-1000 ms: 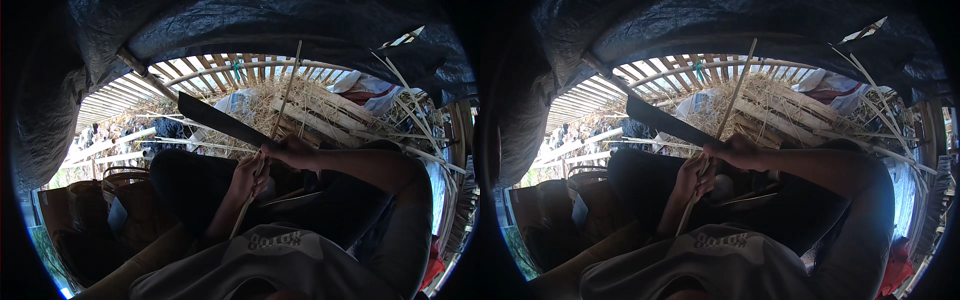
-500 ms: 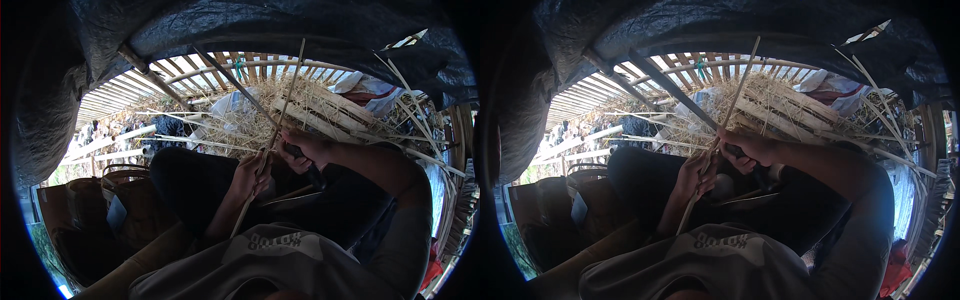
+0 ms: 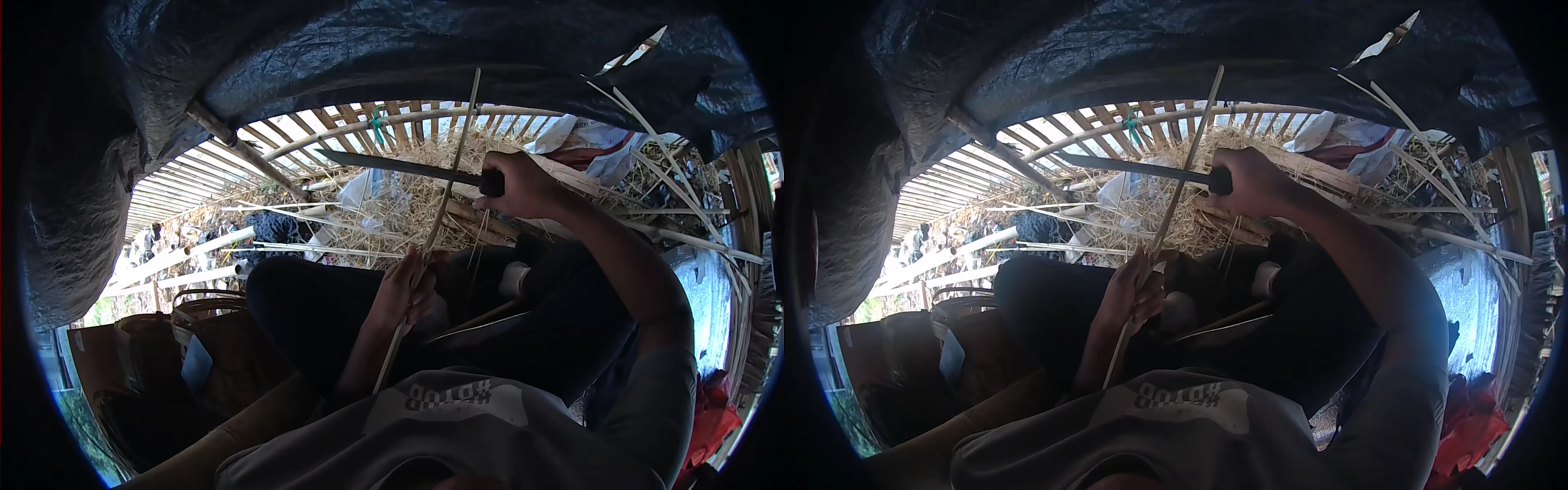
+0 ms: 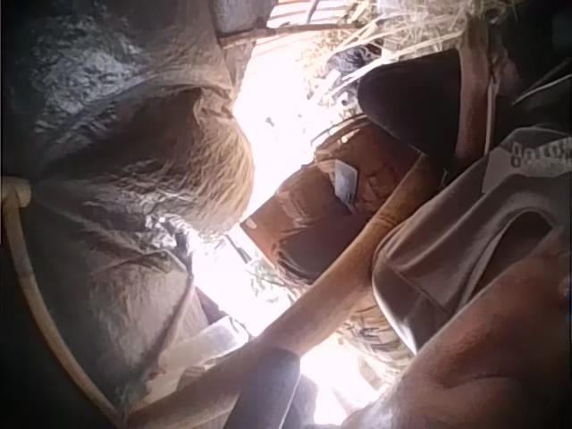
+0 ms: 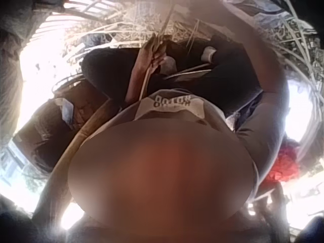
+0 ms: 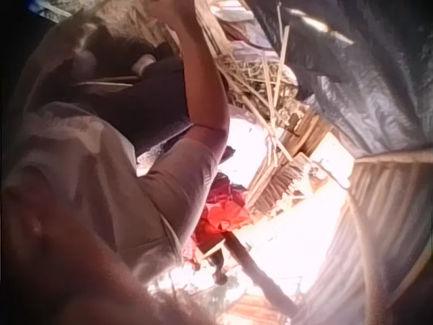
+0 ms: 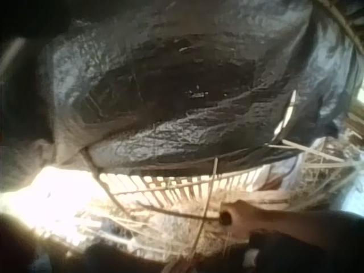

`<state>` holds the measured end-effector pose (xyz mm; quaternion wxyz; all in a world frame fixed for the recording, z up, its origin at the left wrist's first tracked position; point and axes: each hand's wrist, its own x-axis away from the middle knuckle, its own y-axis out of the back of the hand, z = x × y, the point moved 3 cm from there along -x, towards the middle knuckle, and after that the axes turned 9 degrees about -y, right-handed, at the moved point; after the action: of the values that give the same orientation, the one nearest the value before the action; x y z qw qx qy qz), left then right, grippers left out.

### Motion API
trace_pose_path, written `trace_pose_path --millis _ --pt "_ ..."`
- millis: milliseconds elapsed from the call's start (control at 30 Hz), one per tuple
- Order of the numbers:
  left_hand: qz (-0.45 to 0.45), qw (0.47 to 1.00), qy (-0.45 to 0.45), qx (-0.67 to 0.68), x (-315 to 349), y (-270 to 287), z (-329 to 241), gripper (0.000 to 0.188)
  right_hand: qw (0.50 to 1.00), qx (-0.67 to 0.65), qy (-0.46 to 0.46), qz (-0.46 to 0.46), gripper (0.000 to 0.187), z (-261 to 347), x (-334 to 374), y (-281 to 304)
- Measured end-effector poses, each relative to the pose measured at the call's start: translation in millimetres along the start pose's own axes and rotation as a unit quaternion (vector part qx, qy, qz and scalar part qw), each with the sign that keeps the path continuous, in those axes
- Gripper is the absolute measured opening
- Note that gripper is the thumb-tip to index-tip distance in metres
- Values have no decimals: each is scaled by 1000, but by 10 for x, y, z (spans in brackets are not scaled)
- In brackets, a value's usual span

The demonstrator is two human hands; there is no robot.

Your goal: The person thins a bamboo strip by shaving its surface with a knife while holding it by hand.

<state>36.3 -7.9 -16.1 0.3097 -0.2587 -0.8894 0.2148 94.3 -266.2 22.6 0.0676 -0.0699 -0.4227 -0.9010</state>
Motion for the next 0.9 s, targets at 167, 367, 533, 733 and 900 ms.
trace_pose_path --millis 167,367,533,733,900 --pt "-6 1000 13 14 -47 88 223 54 997 59 -23 37 46 -34 9 -40" --pt "18 1000 0 16 -59 34 123 42 994 48 -67 67 47 -35 -87 81" --pt "-32 996 24 78 -113 81 109 28 983 143 91 -65 33 40 10 57" --pt "78 994 16 80 -107 -56 78 30 970 223 83 -45 34 -23 29 93" --pt "23 996 -27 -82 -26 -15 85 39 966 251 -16 65 58 105 217 -37"
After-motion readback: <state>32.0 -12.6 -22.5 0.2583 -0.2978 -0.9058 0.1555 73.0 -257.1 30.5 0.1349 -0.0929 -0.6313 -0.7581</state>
